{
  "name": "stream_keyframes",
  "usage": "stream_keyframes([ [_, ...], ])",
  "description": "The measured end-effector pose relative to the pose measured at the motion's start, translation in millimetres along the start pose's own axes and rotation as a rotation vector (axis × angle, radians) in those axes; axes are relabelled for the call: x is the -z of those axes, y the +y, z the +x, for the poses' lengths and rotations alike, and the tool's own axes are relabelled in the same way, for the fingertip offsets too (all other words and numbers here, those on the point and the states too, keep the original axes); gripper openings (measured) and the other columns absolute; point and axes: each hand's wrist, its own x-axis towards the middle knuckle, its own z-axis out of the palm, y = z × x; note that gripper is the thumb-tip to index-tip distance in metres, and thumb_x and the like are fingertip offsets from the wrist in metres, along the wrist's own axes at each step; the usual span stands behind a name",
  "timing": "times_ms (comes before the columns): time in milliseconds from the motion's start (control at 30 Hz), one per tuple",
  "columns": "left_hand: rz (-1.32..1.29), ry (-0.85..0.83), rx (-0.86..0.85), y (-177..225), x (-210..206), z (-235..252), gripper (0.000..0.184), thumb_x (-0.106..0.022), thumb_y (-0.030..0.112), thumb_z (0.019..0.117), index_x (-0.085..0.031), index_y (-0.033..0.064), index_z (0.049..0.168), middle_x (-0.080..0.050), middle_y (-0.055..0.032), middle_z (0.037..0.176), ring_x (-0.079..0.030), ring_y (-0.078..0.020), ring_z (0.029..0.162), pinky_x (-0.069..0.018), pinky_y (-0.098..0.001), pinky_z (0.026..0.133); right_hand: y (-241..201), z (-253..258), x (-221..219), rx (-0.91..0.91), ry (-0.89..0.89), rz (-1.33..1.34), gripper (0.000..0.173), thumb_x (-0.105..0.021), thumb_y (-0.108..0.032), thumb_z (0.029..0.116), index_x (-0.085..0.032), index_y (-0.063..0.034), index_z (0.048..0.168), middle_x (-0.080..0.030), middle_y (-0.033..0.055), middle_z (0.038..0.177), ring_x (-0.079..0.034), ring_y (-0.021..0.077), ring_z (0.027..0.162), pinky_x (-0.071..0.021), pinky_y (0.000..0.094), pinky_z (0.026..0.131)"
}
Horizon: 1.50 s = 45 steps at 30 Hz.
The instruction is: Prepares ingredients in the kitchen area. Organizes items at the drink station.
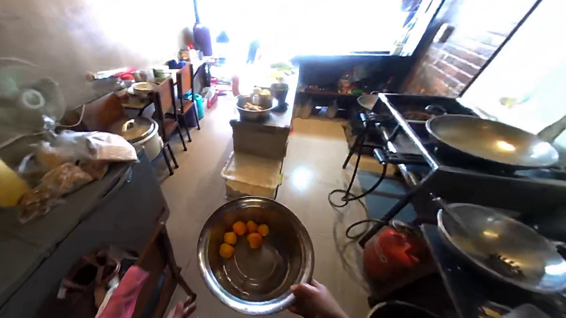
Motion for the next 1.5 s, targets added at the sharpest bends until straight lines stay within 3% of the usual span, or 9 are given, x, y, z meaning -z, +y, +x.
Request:
stream_keyframes([
  [167, -0.005, -0.157, 0.077, 141, -66, 145, 0.047, -0.048, 0.036, 0.1097, -0.048, 0.0011, 0.141, -0.061, -0.0223, 0.133, -0.071, -0.0356, 0.104, -0.0616, -0.052, 0.083, -56, 65, -30, 0.063, 0.12, 0.117, 0.022, -0.057, 0.001, 0.0985, -0.051, 0.0033, 0.119, -0.069, 0.0169, 0.08, -0.072, 0.0253, 0.066, -0.0629, 0.0396, 0.06],
  [233, 0.012, -0.195, 0.083, 172, -80, 203, 0.036, -0.055, 0.024, 0.1076, -0.048, -0.003, 0.129, -0.065, -0.0242, 0.119, -0.073, -0.0346, 0.093, -0.0632, -0.0491, 0.078, -81, 105, -41, 0.082, 0.124, 0.151, 0.022, -0.058, 0.001, 0.0982, -0.051, 0.0033, 0.119, -0.069, 0.0171, 0.079, -0.072, 0.0258, 0.065, -0.063, 0.0397, 0.06],
  [400, -0.197, -0.046, 0.202, 228, -104, 321, 0.037, -0.061, 0.011, 0.1019, -0.049, -0.0053, 0.133, -0.071, -0.0242, 0.101, -0.074, -0.0343, 0.084, -0.0641, -0.0491, 0.074, -159, 227, -73, 0.102, 0.015, 0.074, 0.021, -0.061, -0.001, 0.0968, -0.055, 0.0027, 0.117, -0.07, 0.016, 0.079, -0.072, 0.0254, 0.065, -0.0631, 0.0404, 0.06],
  [600, -0.32, 0.287, 0.132, 304, -82, 416, 0.03, -0.062, -0.006, 0.0927, -0.051, -0.0076, 0.12, -0.069, -0.0209, 0.09, -0.071, -0.0275, 0.073, -0.0627, -0.0417, 0.065, -257, 355, -159, 0.021, -0.311, -0.081, 0.033, -0.061, -0.009, 0.099, -0.053, -0.0026, 0.131, -0.071, 0.0158, 0.092, -0.073, 0.0253, 0.073, -0.0635, 0.0405, 0.067],
  [867, -0.391, 0.461, 0.086, 405, -14, 554, 0.025, -0.063, -0.008, 0.091, -0.053, -0.0075, 0.114, -0.068, -0.0192, 0.087, -0.071, -0.0257, 0.072, -0.0623, -0.0398, 0.064, -341, 497, -307, 0.046, -0.446, -0.358, 0.042, -0.049, -0.033, 0.11, -0.049, -0.0056, 0.141, -0.068, 0.0168, 0.119, -0.074, 0.0272, 0.095, -0.0633, 0.0439, 0.079],
  [1100, -0.405, 0.425, 0.067, 489, 68, 683, 0.028, -0.063, -0.008, 0.0897, -0.052, -0.0069, 0.115, -0.065, -0.0194, 0.087, -0.069, -0.026, 0.07, -0.0612, -0.0405, 0.062, -377, 602, -365, 0.222, -0.102, -0.517, 0.044, -0.061, -0.027, 0.1053, -0.052, -0.002, 0.14, -0.06, 0.0205, 0.136, -0.069, 0.0317, 0.11, -0.0593, 0.0492, 0.089],
  [1200, -0.355, 0.415, 0.048, 526, 95, 736, 0.026, -0.063, -0.007, 0.0908, -0.052, -0.0062, 0.115, -0.066, -0.0187, 0.086, -0.069, -0.0253, 0.069, -0.0614, -0.0399, 0.061, -420, 634, -368, 0.322, 0.041, -0.746, 0.059, -0.071, -0.032, 0.098, -0.049, -0.0055, 0.146, -0.065, 0.0235, 0.129, -0.069, 0.0341, 0.104, -0.0551, 0.0532, 0.092],
  [1300, -0.298, 0.414, 0.005, 552, 119, 783, 0.025, -0.061, -0.006, 0.0911, -0.053, -0.0054, 0.114, -0.065, -0.0161, 0.085, -0.068, -0.0224, 0.068, -0.0611, -0.0383, 0.061, -467, 659, -369, 0.364, 0.141, -0.859, 0.078, -0.076, -0.038, 0.0927, -0.042, -0.0032, 0.154, -0.045, 0.0246, 0.155, -0.053, 0.0405, 0.134, -0.0442, 0.0563, 0.111],
  [1500, -0.27, 0.272, -0.024, 591, 115, 881, 0.025, -0.055, -0.002, 0.0939, -0.051, 0.0019, 0.118, -0.066, -0.0111, 0.092, -0.069, -0.0187, 0.078, -0.0618, -0.0381, 0.068, -555, 730, -339, 0.343, 0.451, -1.06, 0.088, -0.078, -0.046, 0.09, -0.04, 0.0023, 0.154, -0.034, 0.029, 0.161, -0.036, 0.0449, 0.148, -0.0322, 0.0612, 0.119],
])
